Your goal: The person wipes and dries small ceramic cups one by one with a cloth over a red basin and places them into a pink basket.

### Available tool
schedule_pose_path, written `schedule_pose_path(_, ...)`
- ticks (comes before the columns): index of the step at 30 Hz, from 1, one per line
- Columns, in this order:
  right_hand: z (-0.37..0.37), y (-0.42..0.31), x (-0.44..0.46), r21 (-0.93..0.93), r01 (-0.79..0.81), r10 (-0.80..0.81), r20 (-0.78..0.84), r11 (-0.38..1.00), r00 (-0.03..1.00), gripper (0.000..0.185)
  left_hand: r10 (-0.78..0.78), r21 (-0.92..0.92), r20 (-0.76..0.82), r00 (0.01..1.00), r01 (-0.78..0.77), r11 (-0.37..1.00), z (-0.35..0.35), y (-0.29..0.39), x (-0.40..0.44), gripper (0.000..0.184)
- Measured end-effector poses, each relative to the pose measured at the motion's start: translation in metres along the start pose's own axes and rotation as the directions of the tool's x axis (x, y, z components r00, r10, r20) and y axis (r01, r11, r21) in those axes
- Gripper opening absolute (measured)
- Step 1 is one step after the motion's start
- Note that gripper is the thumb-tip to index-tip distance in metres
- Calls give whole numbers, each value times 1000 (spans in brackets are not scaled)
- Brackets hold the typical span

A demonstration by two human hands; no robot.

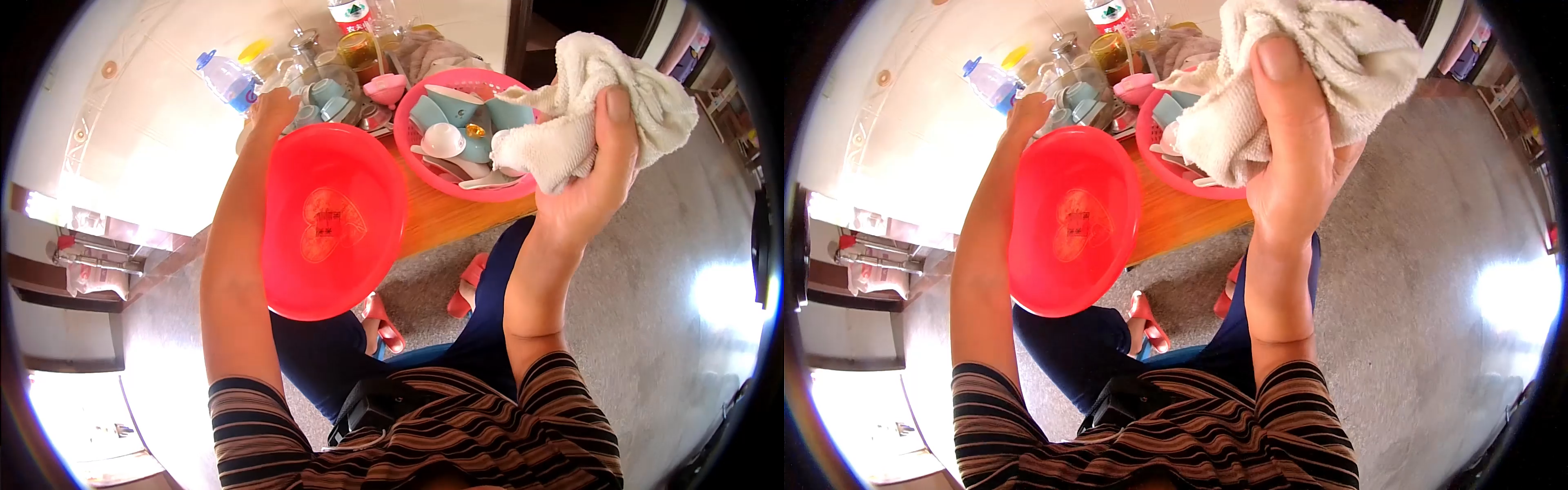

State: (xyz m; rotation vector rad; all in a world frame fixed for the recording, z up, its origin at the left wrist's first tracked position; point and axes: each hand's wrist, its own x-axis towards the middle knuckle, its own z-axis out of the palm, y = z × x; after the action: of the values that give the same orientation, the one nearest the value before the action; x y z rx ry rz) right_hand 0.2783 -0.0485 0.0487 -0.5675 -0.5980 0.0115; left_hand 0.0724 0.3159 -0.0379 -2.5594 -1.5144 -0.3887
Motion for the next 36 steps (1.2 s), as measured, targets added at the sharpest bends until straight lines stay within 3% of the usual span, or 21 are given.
schedule_pose_path(2,-3,0,2,-84,40,-47,-82,996,996,34,-50,270,139,989,11,963,30,-18,31,39)
schedule_pose_path(3,-5,0,3,-91,45,-52,-79,995,995,35,-127,193,124,984,101,976,1,12,10,40)
schedule_pose_path(5,-5,-1,6,-119,62,-71,-76,991,995,36,-153,221,138,978,121,968,-7,29,5,40)
schedule_pose_path(8,-15,-2,5,-80,-42,34,-88,996,996,39,-194,219,143,971,160,962,-9,34,1,40)
schedule_pose_path(12,-3,-2,-2,-88,-16,4,-135,996,991,40,-252,110,82,964,242,964,-5,33,-2,42)
schedule_pose_path(14,-15,-3,1,-98,-87,84,-32,991,996,40,-249,79,63,966,244,966,-6,34,-4,43)
schedule_pose_path(16,-13,-4,2,-76,-88,86,-31,993,996,39,-250,49,45,967,247,968,-6,35,-8,44)
schedule_pose_path(18,-19,4,2,-54,-94,93,-32,994,995,38,-162,47,-84,983,166,985,-4,36,-12,48)
schedule_pose_path(19,-30,19,3,-212,153,-151,23,965,988,37,-163,49,-82,983,167,985,-3,36,-14,48)
schedule_pose_path(20,-38,28,3,-346,391,-376,114,853,920,36,-132,28,-102,986,135,990,-3,37,-15,49)
schedule_pose_path(22,-30,17,4,-311,384,-366,117,869,923,36,-100,8,-123,987,101,995,-6,42,-16,51)
schedule_pose_path(24,-25,14,4,-175,226,-214,83,958,973,34,-122,-118,47,991,127,985,-11,46,-13,51)
schedule_pose_path(28,-26,22,3,-110,175,-164,99,978,981,31,-66,-91,31,997,68,994,-6,38,-8,56)
schedule_pose_path(30,-27,25,3,-85,170,-160,112,982,981,30,0,-167,-28,1000,-5,986,0,27,-2,60)
schedule_pose_path(34,-29,35,6,-33,184,-177,150,982,973,28,2,-139,-87,996,-14,990,-19,24,0,61)
schedule_pose_path(36,-26,41,13,12,245,-245,124,969,962,27,-127,-592,-64,990,65,803,-62,42,-30,54)
